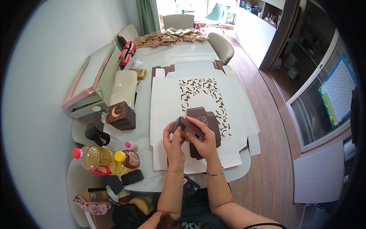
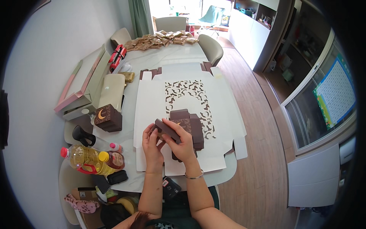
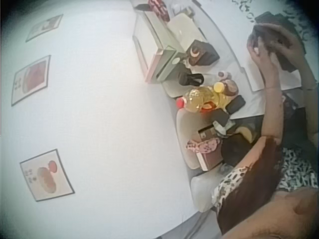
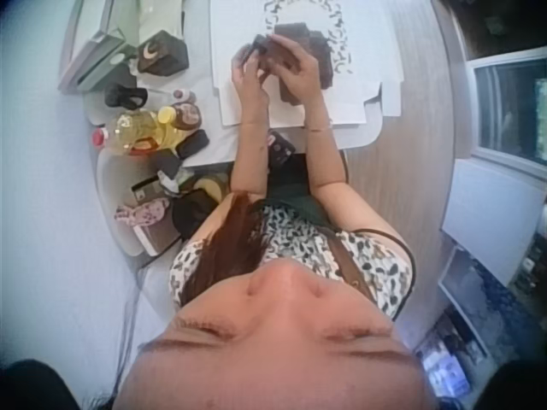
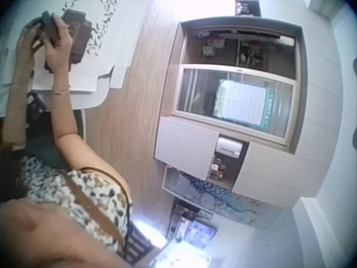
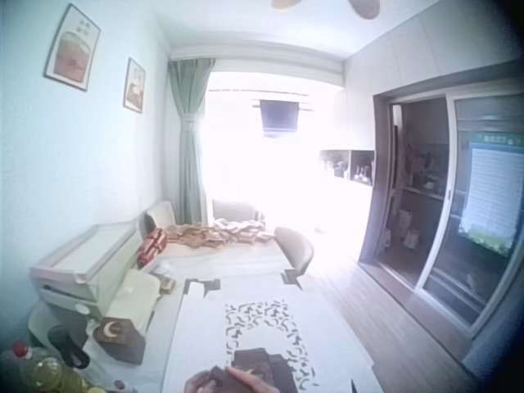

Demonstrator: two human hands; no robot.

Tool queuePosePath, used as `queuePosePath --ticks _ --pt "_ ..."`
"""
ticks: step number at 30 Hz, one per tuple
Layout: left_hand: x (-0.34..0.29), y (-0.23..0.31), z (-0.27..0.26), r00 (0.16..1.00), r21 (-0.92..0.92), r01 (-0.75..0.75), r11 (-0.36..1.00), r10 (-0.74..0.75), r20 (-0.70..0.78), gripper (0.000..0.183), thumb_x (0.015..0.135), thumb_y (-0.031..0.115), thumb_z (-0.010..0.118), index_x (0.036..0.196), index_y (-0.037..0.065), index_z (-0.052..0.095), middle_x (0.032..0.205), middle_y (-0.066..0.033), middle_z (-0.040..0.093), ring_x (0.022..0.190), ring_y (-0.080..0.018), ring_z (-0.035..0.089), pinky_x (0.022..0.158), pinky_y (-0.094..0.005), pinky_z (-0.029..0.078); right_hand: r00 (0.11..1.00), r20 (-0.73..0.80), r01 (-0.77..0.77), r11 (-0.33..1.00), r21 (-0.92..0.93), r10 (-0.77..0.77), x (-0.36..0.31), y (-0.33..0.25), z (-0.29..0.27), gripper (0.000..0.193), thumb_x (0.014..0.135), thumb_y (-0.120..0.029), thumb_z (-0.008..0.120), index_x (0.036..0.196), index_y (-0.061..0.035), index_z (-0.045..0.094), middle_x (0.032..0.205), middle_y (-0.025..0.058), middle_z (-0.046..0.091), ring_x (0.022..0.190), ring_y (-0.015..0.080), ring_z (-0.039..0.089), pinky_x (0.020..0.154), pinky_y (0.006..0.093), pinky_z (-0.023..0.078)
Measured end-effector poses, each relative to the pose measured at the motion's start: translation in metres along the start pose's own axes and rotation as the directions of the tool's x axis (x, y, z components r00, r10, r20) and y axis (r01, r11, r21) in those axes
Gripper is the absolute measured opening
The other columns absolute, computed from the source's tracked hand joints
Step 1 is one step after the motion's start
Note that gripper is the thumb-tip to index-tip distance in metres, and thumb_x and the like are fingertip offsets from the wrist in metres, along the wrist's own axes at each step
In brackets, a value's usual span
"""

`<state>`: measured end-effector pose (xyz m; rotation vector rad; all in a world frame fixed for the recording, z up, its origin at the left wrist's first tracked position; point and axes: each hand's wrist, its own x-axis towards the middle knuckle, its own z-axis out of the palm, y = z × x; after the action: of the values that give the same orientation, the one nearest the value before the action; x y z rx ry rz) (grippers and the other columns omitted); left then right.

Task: The person assembles small brown cardboard boxes by folding the flaps and tucking them into slots. They handle the boxes one at a time, folding the sides and securing the structure before placing the completed box on the table.

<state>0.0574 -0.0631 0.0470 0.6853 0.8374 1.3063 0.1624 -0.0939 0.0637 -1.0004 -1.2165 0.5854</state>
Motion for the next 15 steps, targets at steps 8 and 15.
queuePosePath --ticks 8,15 --pt "-0.004 0.001 0.007 0.997 0.050 -0.076 0.996 0.075 0.027 0.036 0.092 0.017 0.065 0.125 0.006 0.056 0.116 -0.0046 0.059 0.098 -0.0149 0.061 0.075 -0.0305 0.057 0.992 -0.027 0.119 0.983 -0.142 -0.124 0.004 0.006 0.000 0.046 0.077 0.005 0.071 0.121 -0.0053 0.063 0.125 0.0143 0.062 0.109 0.0242 0.063 0.089 0.0320 0.052" --pt "-0.004 0.008 0.008 0.999 0.085 -0.014 0.996 0.016 -0.029 0.035 0.091 0.018 0.067 0.122 0.005 0.057 0.111 -0.0053 0.062 0.094 -0.0151 0.064 0.071 -0.0297 0.058 0.987 -0.001 0.158 0.984 -0.078 -0.158 0.005 -0.005 -0.002 0.038 0.087 -0.018 0.067 0.121 -0.0013 0.062 0.131 0.0181 0.057 0.118 0.0300 0.057 0.097 0.0369 0.047"
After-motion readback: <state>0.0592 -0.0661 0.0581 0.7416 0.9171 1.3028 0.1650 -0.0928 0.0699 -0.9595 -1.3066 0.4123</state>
